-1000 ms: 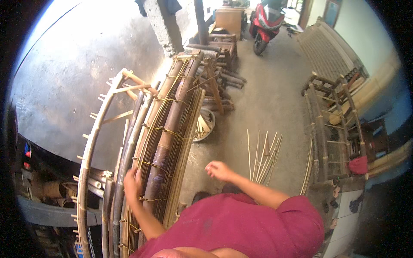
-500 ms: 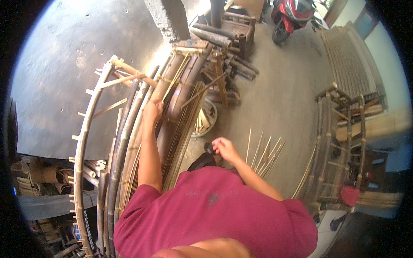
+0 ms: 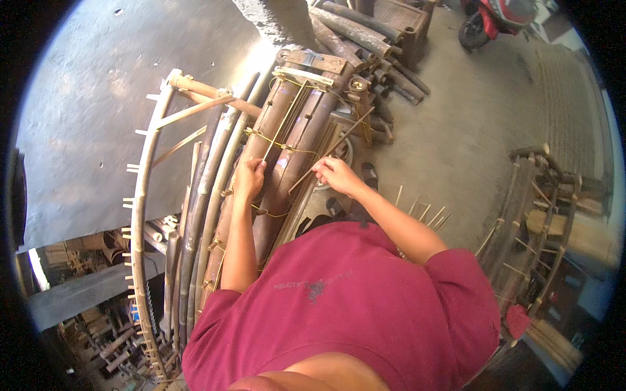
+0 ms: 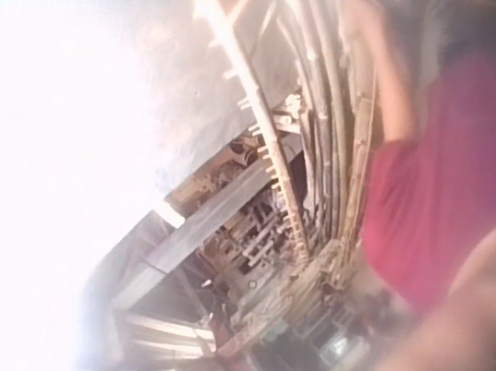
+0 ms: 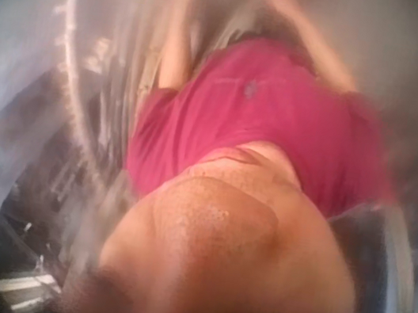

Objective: The person weaves thin bamboo strips through a curved bamboo frame using both hands. They repeatedly pick up strips from the floor and interlace them through the frame's structure.

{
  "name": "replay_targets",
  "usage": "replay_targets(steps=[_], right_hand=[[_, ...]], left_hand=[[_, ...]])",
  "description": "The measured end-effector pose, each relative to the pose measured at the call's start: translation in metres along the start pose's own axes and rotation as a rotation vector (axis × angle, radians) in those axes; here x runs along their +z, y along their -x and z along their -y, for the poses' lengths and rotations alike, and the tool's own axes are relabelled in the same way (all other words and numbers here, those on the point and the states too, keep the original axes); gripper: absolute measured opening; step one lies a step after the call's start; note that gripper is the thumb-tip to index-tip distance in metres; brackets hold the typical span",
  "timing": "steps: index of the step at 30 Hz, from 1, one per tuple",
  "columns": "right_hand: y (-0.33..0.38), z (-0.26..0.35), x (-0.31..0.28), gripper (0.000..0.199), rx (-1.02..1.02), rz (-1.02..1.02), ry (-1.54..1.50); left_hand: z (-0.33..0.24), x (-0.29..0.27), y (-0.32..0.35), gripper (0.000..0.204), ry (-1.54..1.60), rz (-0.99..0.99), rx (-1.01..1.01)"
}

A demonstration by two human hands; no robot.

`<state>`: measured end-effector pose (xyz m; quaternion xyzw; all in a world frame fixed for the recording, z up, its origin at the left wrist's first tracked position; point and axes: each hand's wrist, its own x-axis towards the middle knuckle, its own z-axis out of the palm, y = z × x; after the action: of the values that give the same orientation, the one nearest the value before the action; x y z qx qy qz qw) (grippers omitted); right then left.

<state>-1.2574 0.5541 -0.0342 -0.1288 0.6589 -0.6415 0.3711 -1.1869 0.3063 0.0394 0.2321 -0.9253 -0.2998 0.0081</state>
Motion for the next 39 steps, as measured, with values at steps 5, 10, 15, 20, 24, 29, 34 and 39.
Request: replay_targets(steps=[5, 10, 15, 20, 24, 29, 34, 39], right_hand=[[-0.045, 0.030, 0.010, 0.025, 0.536, 0.145, -0.665], [-0.076, 0.081, 0.050, 0.016, -0.248, -0.304, -0.626], [-0.079, 0.173, 0.120, 0.032, -0.258, 0.464, 0.728], [-0.235, 0.122, 0.089, 0.055, -0.559, 0.379, 1.268], [-0.193, 0.152, 0.087, 0.042, -0.280, 0.741, 0.076], [-0.084, 0.055, -0.008, 0.041, -0.507, 0.870, 0.983], [-0.067, 0.068, -0.003, 0.046, -0.398, 0.844, 0.645], [-0.065, 0.075, -0.033, 0.030, -0.463, 0.857, 0.564]], left_hand=[[-0.002, 0.028, -0.017, 0.028, -0.058, -0.037, -0.001], [-0.024, 0.052, -0.031, 0.029, -0.070, -0.210, 0.007], [-0.018, 0.069, -0.030, 0.023, 0.000, -0.237, -0.203], [-0.033, 0.042, -0.035, 0.025, 0.107, -0.158, 0.001], [-0.019, 0.046, -0.032, 0.024, 0.155, -0.219, -0.018], [-0.026, 0.045, -0.035, 0.027, 0.118, -0.159, -0.110], [-0.029, 0.001, -0.103, 0.025, 0.953, -0.411, -0.180], [0.087, 0.039, -0.168, 0.033, -0.121, -0.277, -0.291]])
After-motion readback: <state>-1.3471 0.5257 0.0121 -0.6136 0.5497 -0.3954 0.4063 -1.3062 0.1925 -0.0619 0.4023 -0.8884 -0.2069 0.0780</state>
